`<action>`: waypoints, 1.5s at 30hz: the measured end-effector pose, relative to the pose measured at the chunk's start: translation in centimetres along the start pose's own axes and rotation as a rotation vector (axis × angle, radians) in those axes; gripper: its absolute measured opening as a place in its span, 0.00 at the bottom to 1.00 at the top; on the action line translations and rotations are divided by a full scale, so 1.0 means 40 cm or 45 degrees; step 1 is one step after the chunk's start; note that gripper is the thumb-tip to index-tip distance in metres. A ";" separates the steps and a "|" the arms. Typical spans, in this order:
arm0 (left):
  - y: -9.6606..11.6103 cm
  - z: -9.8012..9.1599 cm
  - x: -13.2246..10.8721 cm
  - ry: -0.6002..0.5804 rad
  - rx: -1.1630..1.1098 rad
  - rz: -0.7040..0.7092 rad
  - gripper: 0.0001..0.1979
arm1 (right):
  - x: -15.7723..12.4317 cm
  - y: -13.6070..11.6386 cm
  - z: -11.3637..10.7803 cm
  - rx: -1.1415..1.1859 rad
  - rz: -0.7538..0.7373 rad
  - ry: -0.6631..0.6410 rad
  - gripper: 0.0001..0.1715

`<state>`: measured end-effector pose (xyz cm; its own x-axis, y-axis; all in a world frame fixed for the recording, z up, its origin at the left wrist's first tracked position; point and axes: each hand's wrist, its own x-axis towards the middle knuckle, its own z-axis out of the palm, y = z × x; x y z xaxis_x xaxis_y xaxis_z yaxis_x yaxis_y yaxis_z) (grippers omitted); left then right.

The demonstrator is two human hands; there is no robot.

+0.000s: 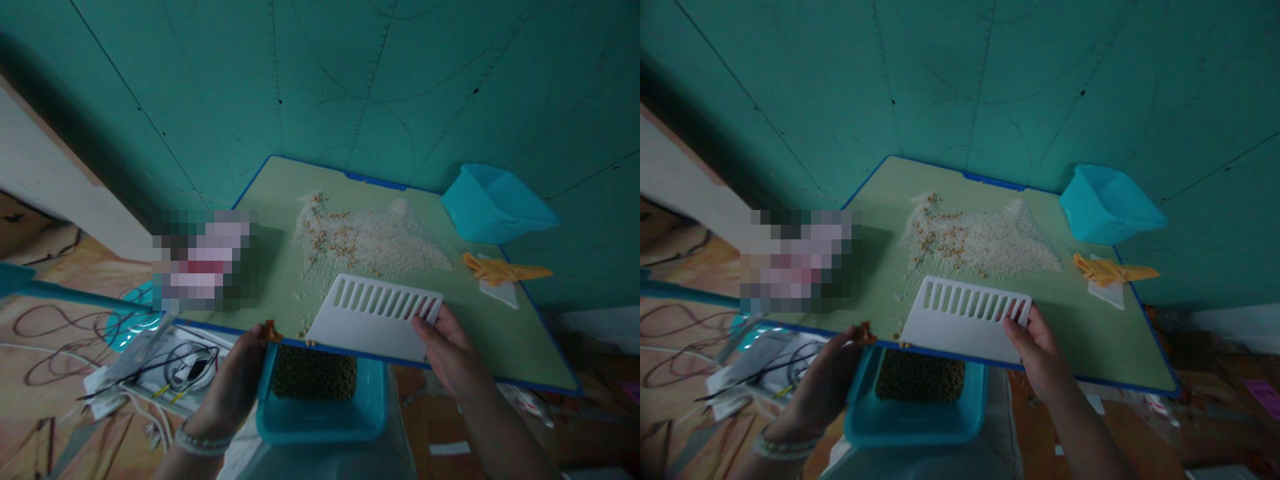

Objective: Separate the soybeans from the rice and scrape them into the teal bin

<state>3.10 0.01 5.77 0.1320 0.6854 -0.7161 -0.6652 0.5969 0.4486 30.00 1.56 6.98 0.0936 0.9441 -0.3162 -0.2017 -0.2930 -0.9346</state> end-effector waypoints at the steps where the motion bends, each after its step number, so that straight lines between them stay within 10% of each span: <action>1: 0.001 -0.001 -0.001 -0.015 0.057 -0.003 0.23 | -0.001 0.000 0.001 0.004 0.001 -0.002 0.14; 45: 0.012 -0.045 -0.014 -0.183 -0.025 -0.092 0.20 | -0.008 -0.015 0.058 -0.131 -0.093 0.018 0.15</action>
<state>1.40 -0.82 5.43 0.2825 0.6945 -0.6617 -0.6644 0.6392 0.3873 27.84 1.78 8.03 0.1181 0.9615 -0.2483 -0.0930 -0.2382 -0.9668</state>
